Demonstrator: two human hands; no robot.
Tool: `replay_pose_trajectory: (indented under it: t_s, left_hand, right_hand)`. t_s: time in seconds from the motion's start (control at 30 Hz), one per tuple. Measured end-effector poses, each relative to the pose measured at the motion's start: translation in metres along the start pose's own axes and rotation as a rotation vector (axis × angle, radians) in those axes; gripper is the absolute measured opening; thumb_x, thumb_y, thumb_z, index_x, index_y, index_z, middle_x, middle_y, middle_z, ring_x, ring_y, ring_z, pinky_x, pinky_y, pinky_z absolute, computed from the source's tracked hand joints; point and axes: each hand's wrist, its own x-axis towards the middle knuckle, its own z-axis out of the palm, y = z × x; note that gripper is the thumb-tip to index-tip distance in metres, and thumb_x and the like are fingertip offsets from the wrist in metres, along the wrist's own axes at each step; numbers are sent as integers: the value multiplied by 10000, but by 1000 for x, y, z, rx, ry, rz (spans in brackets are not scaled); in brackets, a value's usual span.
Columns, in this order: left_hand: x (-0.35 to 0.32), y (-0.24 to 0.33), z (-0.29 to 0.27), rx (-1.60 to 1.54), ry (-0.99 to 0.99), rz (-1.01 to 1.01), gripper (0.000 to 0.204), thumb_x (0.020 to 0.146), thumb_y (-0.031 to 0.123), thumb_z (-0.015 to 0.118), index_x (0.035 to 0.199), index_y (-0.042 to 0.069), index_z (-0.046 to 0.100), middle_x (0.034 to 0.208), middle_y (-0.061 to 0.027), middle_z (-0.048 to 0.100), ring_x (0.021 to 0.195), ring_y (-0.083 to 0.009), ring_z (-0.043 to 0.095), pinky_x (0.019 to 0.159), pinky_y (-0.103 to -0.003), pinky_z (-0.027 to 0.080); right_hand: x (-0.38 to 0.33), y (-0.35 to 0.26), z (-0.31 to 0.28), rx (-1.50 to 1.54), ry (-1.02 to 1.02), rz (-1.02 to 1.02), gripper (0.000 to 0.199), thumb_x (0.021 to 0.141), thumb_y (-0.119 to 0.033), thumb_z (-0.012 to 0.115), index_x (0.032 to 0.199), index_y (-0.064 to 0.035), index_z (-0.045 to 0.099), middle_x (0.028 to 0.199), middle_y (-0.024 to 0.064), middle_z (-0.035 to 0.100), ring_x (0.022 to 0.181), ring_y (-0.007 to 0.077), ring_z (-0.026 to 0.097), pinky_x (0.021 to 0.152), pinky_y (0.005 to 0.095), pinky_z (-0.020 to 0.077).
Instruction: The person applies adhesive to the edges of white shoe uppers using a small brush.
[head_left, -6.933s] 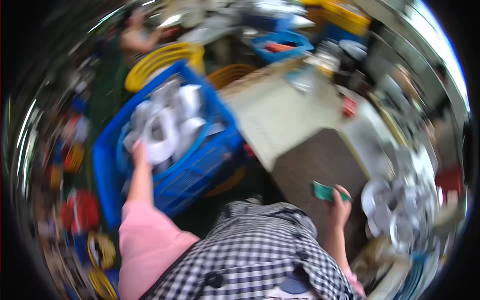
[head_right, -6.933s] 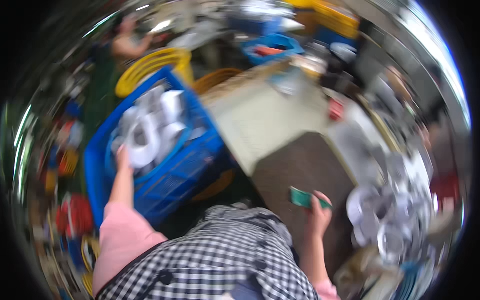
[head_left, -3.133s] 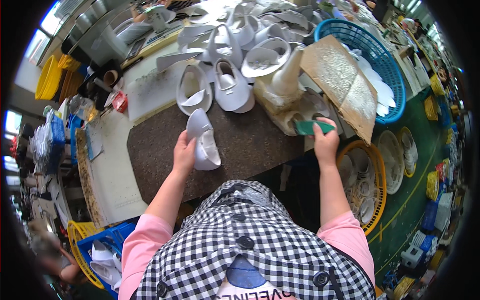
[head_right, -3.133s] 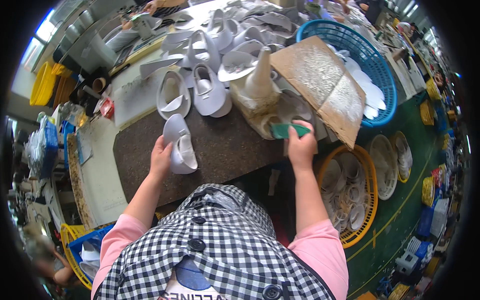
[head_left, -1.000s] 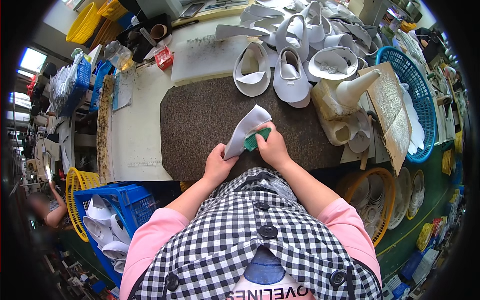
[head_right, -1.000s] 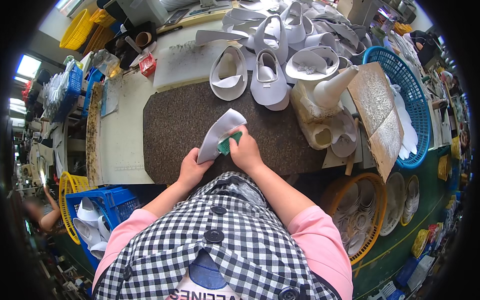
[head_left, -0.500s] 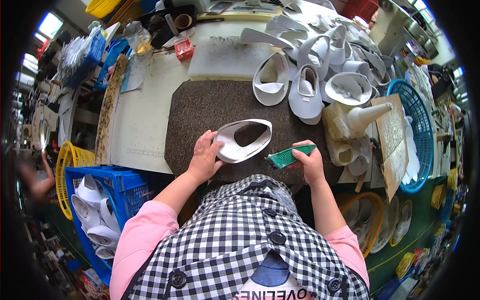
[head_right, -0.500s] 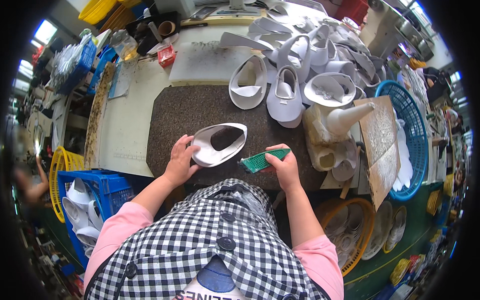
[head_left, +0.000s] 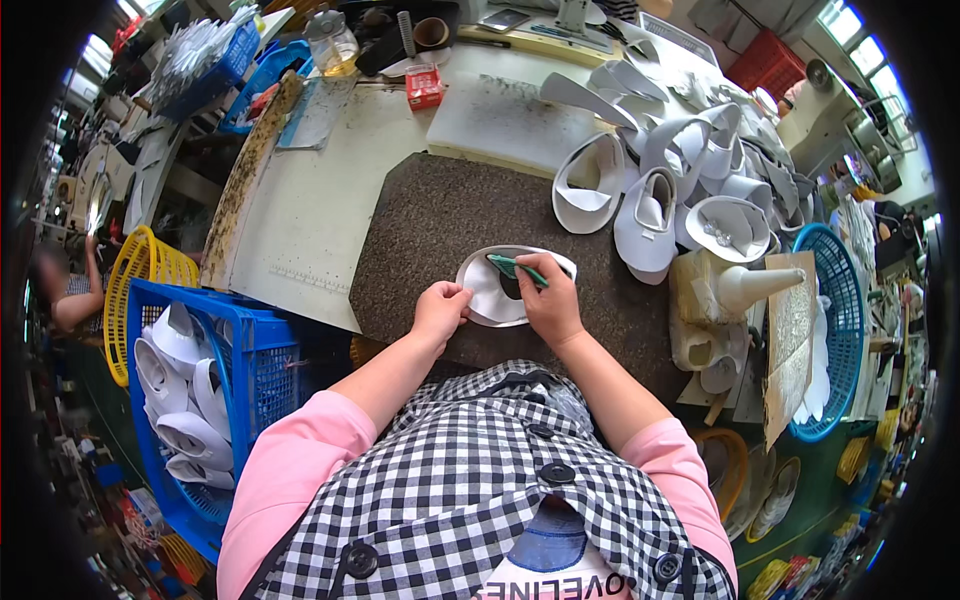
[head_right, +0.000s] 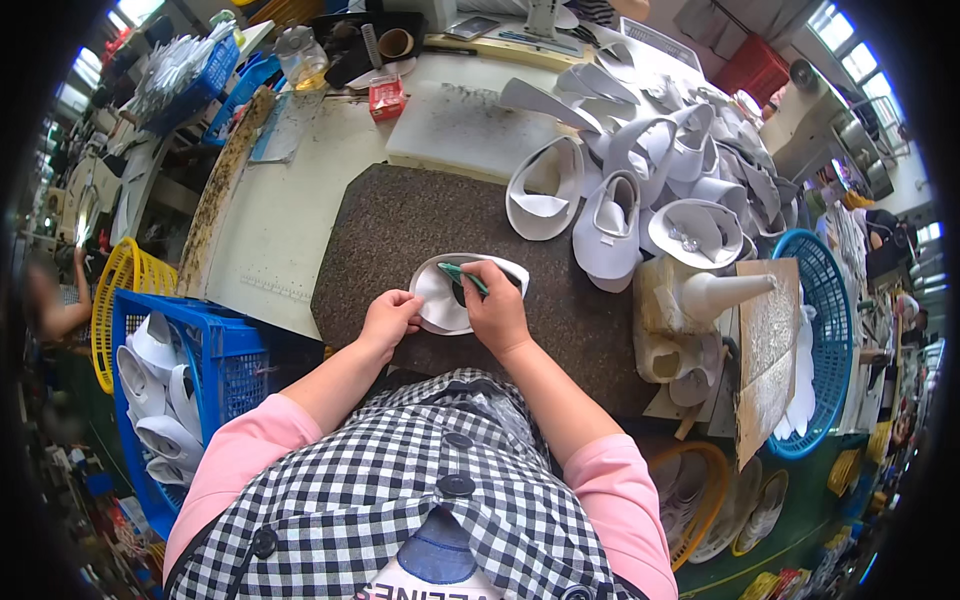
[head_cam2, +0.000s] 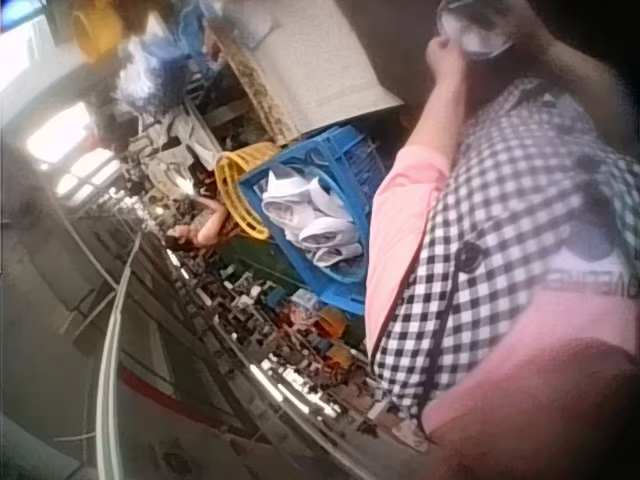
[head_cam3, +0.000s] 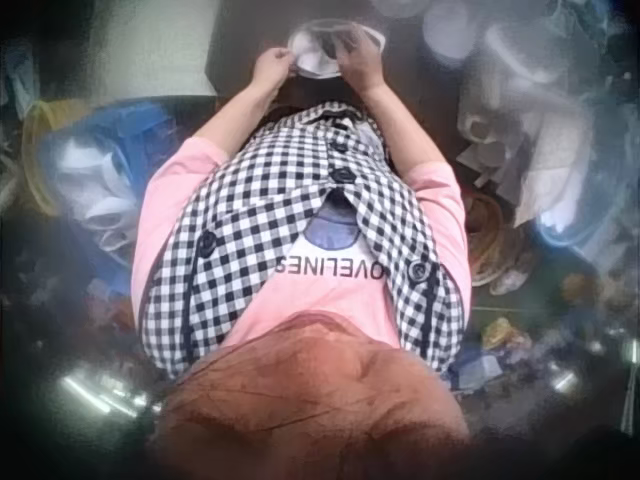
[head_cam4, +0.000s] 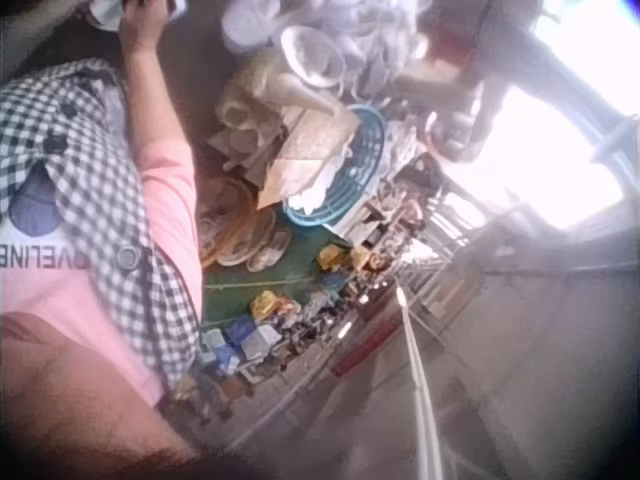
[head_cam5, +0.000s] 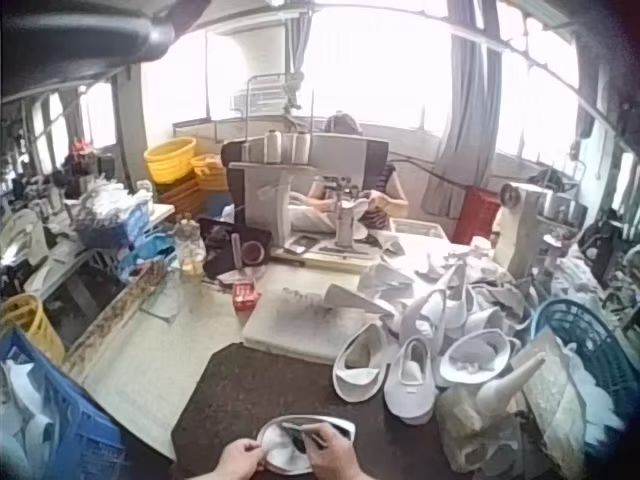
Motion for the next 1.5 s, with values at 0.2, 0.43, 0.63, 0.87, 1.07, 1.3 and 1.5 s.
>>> replay_pose_trajectory:
  t_s: [0.2, 0.43, 0.63, 0.87, 1.07, 1.3, 1.5]
  left_hand:
    - [9, -2, -11, -190, -69, -68, 177, 928, 162, 600, 996, -1, 594, 867, -86, 647, 717, -168, 658, 655, -274, 562]
    - [13, -7, -13, -213, -111, -57, 162, 942, 131, 562, 997, -21, 580, 874, -99, 646, 737, -176, 669, 666, -288, 579]
    - [6, -18, -4, -206, -66, 37, 165, 951, 134, 566, 1016, -17, 571, 912, -91, 652, 784, -153, 666, 700, -265, 565]
    - [-5, -30, -2, -48, 6, 353, 122, 928, 95, 586, 965, -20, 598, 832, -74, 668, 731, -121, 651, 673, -260, 539]
    - [-8, -38, -3, 22, 28, 417, 126, 931, 98, 584, 970, -21, 595, 833, -73, 673, 736, -121, 654, 675, -263, 538]
    - [-6, -41, -2, -90, 12, 385, 129, 940, 101, 572, 973, -22, 594, 854, -90, 671, 756, -132, 661, 690, -267, 552]
    - [-15, -31, -13, -214, 72, 261, 208, 941, 86, 546, 1129, 8, 505, 970, -75, 589, 785, -122, 620, 698, -255, 528]
  right_hand:
    - [-15, 5, -15, -218, -407, -456, 331, 704, 53, 629, 1007, -80, 605, 990, 104, 665, 952, 286, 648, 825, 366, 529]
    - [1, -7, -9, -176, -315, -374, 379, 656, 133, 614, 981, -62, 615, 1028, 109, 675, 968, 306, 655, 833, 376, 541]
    - [-26, -4, -34, -277, -528, -373, 362, 654, 92, 639, 973, -77, 616, 1016, 95, 668, 968, 297, 644, 825, 372, 533]
    - [-33, -3, -31, -387, -11, -78, 178, 847, 25, 607, 1007, -41, 563, 907, 155, 635, 830, 346, 636, 704, 385, 510]
    - [-38, 8, -47, -614, 91, -185, 247, 811, 17, 600, 1041, -51, 542, 931, 146, 610, 860, 341, 615, 721, 402, 516]
    - [-58, 13, -15, -222, -306, -239, 296, 748, -14, 687, 1016, -92, 589, 954, 80, 658, 852, 267, 651, 721, 343, 540]
    - [-68, -13, -42, 56, -108, 29, 177, 823, -6, 681, 984, -53, 626, 916, 96, 665, 824, 185, 661, 726, 286, 517]
